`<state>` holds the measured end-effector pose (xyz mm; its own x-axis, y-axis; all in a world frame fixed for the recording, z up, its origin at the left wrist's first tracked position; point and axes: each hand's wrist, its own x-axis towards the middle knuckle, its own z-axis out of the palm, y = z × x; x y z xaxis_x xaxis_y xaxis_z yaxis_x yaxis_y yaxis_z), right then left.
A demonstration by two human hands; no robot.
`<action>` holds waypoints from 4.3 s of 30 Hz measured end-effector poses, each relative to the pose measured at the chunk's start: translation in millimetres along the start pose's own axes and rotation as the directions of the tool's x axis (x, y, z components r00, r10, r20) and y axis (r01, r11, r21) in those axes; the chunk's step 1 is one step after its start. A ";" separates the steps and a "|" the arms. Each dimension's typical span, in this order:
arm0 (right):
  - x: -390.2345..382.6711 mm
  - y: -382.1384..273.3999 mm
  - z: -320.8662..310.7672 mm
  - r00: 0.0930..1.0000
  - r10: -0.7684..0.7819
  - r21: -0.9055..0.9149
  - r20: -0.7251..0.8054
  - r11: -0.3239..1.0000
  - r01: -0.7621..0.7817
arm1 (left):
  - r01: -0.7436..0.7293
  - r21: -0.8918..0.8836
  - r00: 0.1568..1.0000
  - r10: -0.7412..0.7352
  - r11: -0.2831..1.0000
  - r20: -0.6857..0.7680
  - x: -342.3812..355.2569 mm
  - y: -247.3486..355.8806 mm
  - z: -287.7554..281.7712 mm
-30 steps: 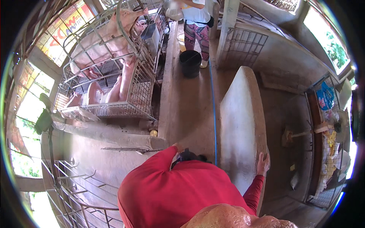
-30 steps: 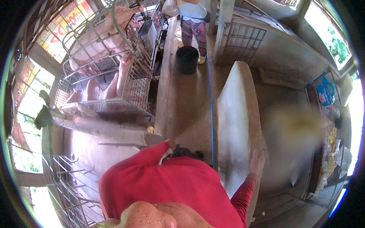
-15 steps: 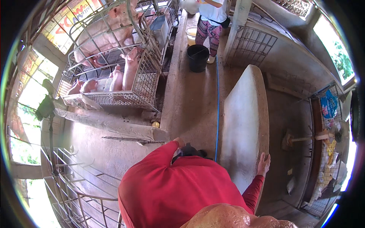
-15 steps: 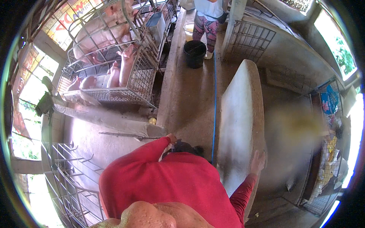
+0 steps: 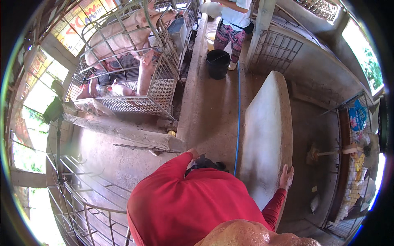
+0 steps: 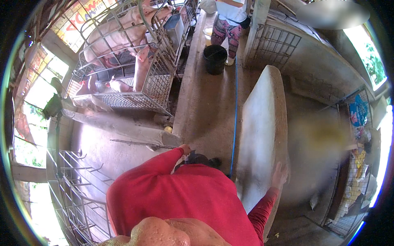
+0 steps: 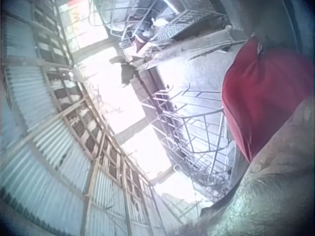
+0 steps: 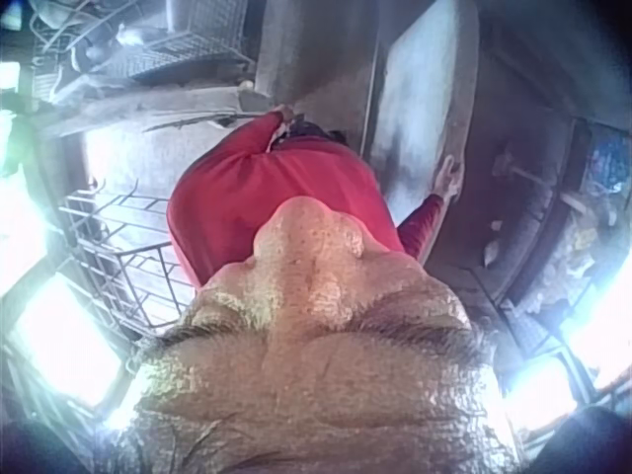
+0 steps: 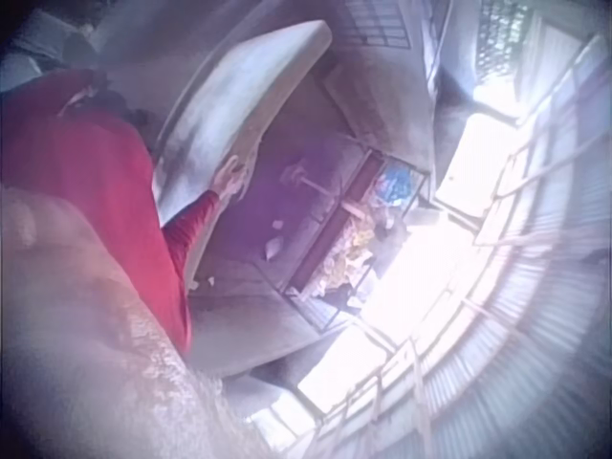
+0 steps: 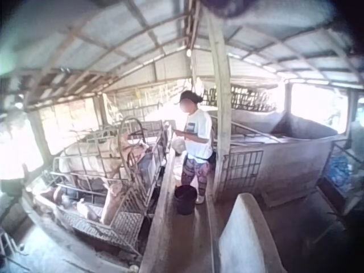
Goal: Preparing and opening a bag of animal feed in a piggery.
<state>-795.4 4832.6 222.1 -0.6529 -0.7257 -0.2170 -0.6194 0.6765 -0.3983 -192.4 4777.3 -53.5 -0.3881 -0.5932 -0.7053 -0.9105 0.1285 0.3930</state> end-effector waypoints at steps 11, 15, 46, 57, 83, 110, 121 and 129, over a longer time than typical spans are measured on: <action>3.7 27.6 5.7 0.998 -0.011 -0.087 -0.061 0.996 0.006 | 0.131 0.129 0.991 -0.132 0.983 0.002 -29.6 15.6 13.5; -3.5 8.2 -6.4 0.999 0.012 -0.034 -0.046 0.999 -0.013 | -0.234 0.503 0.949 0.308 0.832 -0.067 -30.6 0.7 28.7; 42.7 19.8 61.5 0.997 -0.052 0.105 -0.048 0.993 0.057 | 0.097 0.118 0.994 -0.102 0.988 0.035 -58.4 -147.2 -6.4; 32.6 -1.0 64.6 0.999 -0.025 0.046 -0.043 0.999 0.027 | 0.185 -0.122 0.968 -0.202 0.975 -0.151 -46.9 -156.0 19.7; 34.5 3.4 70.9 0.999 -0.019 -0.032 -0.050 0.999 0.018 | 0.188 -0.096 0.982 -0.185 0.977 0.034 -64.1 -135.9 -11.6; 41.0 5.4 71.2 1.000 0.009 0.036 -0.014 0.999 -0.008 | -0.038 0.266 0.999 0.045 0.963 -0.021 -21.0 -199.5 -13.3; 76.5 60.2 75.9 1.000 -0.002 0.054 -0.012 0.999 0.003 | -0.093 0.337 0.994 0.104 0.937 -0.016 -18.9 -195.5 -36.1; 56.7 27.2 84.7 1.000 0.016 0.176 0.020 0.984 -0.020 | 0.006 0.173 1.000 -0.009 0.985 0.020 -26.9 -205.7 -37.7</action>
<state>-812.4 4799.2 123.5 -0.6540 -0.7170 -0.2414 -0.5204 0.6580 -0.5443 10.7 4736.9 -93.1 -0.3823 -0.5786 -0.7205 -0.9237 0.2609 0.2806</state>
